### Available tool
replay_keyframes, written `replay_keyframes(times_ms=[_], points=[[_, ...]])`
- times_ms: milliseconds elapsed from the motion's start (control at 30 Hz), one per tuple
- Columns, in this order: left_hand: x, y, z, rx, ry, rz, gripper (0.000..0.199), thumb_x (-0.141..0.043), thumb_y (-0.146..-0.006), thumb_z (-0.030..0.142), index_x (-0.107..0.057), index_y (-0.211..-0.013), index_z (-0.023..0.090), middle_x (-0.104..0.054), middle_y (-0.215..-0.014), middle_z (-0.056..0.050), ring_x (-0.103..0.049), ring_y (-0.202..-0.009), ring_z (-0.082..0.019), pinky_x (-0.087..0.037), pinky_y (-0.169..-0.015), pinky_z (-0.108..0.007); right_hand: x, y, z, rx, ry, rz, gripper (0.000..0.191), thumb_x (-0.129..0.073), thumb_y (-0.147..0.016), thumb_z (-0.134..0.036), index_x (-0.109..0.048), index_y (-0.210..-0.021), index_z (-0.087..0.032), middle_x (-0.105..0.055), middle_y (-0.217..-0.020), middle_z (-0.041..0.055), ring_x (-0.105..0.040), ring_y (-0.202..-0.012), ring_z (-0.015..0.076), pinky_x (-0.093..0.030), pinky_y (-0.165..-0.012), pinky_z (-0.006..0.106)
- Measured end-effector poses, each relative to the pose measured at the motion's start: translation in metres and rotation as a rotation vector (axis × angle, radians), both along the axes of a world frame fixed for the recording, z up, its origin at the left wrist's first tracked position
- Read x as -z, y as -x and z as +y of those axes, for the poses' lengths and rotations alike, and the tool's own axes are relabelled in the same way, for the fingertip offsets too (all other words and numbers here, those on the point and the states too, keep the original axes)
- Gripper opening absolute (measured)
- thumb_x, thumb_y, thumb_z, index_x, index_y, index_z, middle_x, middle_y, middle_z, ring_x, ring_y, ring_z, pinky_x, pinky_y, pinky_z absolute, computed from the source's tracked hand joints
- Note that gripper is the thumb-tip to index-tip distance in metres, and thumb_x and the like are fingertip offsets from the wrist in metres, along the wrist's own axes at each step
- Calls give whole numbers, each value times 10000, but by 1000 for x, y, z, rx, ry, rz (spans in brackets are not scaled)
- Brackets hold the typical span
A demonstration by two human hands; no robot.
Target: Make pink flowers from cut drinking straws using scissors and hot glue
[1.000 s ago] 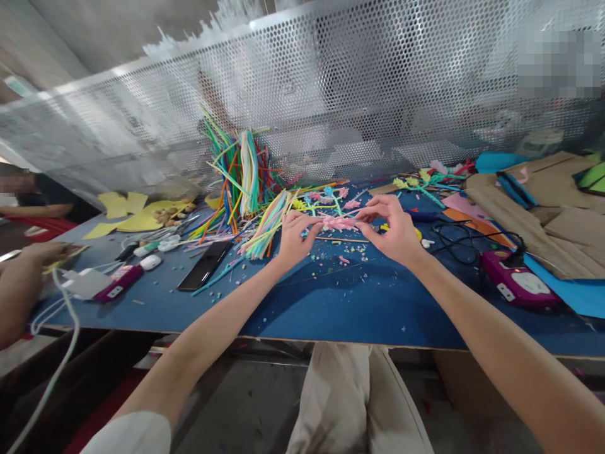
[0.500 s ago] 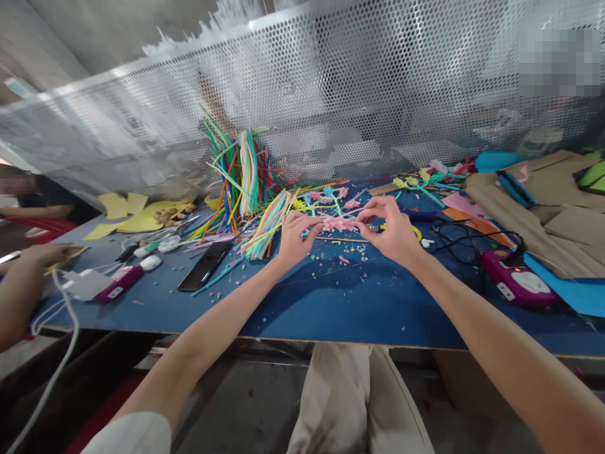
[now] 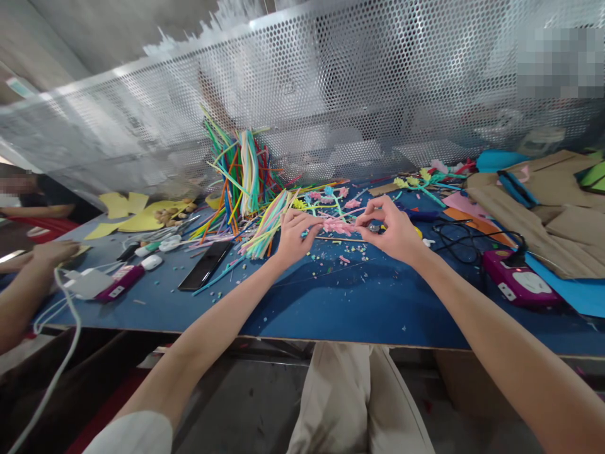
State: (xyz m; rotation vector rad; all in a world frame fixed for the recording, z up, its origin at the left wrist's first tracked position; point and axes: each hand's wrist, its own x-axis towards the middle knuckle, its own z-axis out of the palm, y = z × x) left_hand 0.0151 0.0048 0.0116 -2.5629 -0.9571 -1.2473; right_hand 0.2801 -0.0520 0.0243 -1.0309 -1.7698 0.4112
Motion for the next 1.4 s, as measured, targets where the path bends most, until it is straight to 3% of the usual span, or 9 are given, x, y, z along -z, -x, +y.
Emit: replay_keyframes(times_ms=[233,400,667,800,867,1133,1400], points=[[-4,2,3,57,12,30,221,-578,-983,388,-762,-1038,278,-756,-1025,-38,-588,-1038,-209,-431,-976,-429,0,-7,2,-106,114,18,395,-741,-813,-423,-427,-986,-258,-771,-919,52,-701,-819,212,-535,-755,366],[-2,3,5,94,-7,22,193,-598,-974,375,-755,-1050,292,-744,-1026,-23,-571,-1038,-200,-428,-971,-413,1,-9,4,-176,170,44,399,-749,-816,-407,-424,-993,-257,-771,-929,60,-712,-861,213,-534,-779,362],[-2,3,5,88,-6,24,187,-604,-972,377,-750,-1052,293,-736,-1037,-24,-569,-1052,-197,-415,-980,-404,2,-7,4,-186,200,77,407,-759,-814,-386,-423,-1001,-250,-765,-944,74,-703,-888,216,-533,-817,380],[-3,3,3,73,-3,32,205,-585,-982,386,-751,-1040,281,-741,-1037,-25,-571,-1041,-199,-406,-977,-400,0,-7,2,-215,127,88,363,-736,-838,-359,-457,-1040,-245,-745,-936,58,-691,-874,203,-535,-821,371],[-3,2,2,67,-18,19,210,-575,-988,380,-749,-1036,273,-744,-1024,-27,-572,-1035,-199,-398,-968,-396,-2,-6,1,-192,70,109,315,-713,-857,-349,-494,-1053,-235,-730,-923,57,-685,-859,195,-538,-803,354],[-2,0,4,-71,-46,-56,313,-489,-1027,403,-748,-990,233,-748,-900,-31,-588,-901,-198,-385,-869,-372,0,-11,9,123,-64,54,156,-704,-863,-392,-676,-841,-240,-705,-791,14,-668,-730,184,-540,-706,335],[-2,-1,5,-108,-79,-84,284,-502,-1025,379,-733,-954,230,-763,-924,-19,-614,-884,-195,-380,-846,-368,3,-9,7,54,-16,27,212,-582,-951,-393,-753,-951,-266,-764,-889,35,-727,-842,227,-593,-785,386]])
